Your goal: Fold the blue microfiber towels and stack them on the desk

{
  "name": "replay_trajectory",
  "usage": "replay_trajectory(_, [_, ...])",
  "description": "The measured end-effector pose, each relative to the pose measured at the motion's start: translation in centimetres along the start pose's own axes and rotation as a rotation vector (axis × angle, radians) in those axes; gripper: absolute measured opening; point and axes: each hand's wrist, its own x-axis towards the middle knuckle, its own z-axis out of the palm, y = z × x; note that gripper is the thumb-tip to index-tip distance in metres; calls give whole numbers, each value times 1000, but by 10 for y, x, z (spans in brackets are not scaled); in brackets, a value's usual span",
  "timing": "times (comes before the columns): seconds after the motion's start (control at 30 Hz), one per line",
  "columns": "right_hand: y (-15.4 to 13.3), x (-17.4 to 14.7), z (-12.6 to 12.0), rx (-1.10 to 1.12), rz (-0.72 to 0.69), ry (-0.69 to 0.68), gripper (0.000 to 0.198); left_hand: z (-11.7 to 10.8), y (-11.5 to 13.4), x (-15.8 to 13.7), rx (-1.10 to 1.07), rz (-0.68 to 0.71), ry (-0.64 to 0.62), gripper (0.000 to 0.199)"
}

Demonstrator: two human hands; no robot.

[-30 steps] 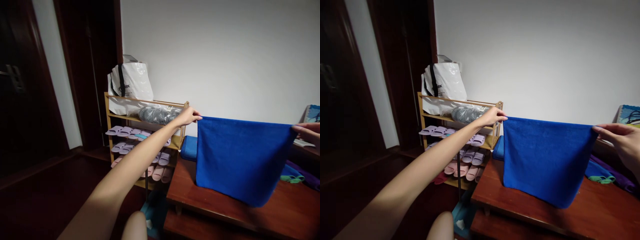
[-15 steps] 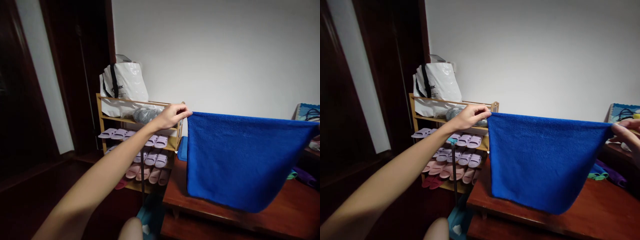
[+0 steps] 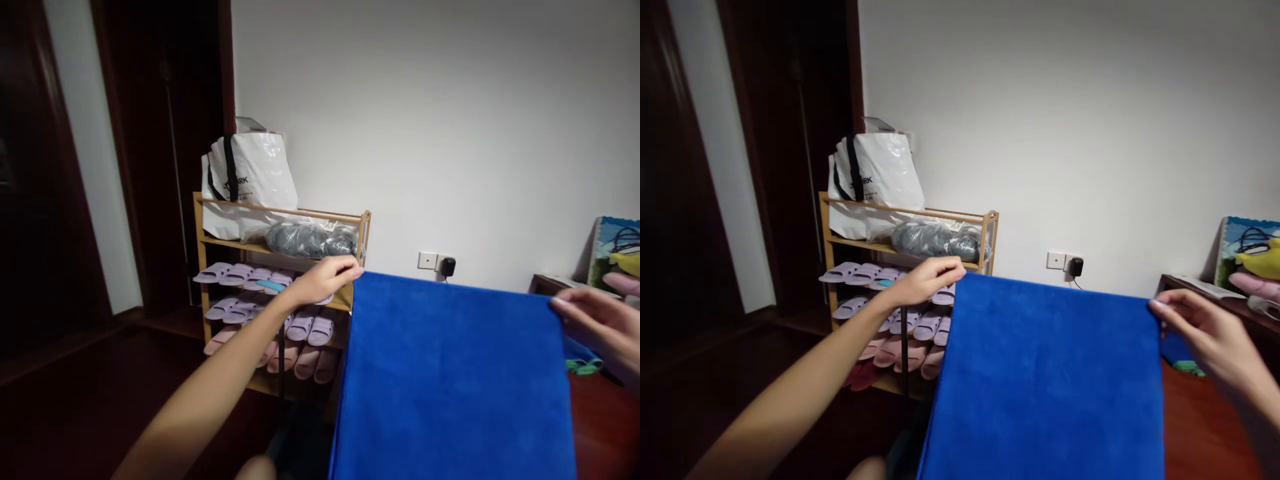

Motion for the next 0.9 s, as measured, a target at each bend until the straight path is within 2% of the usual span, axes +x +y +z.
replay_trajectory(0.07, [22,9,17,-73,-66,-202,48,13,-28,-1,61,-25,-52,32])
replay_trajectory(0.2, [82,31,63,-176,-81,-377,45,48,-94,2,180,-136,-110,33])
replay_trajectory(0.37, [156,47,128,-355,-47,-396,40,107,-167,7,282,-279,-81,28])
replay_trajectory(0.5, [202,52,159,-539,-35,-361,25,144,-207,8,367,-397,-83,25])
replay_trajectory(0.6, [222,58,171,-650,-60,-366,18,159,-225,11,423,-459,-78,22])
replay_trajectory(0.7, [229,63,183,-756,-102,-382,19,170,-230,17,482,-504,-57,19])
replay_trajectory(0.83, [233,57,211,-813,-197,-483,37,197,-224,22,512,-450,-54,32])
replay_trajectory(0.9, [237,47,224,-793,-234,-599,47,213,-223,20,489,-379,-151,43])
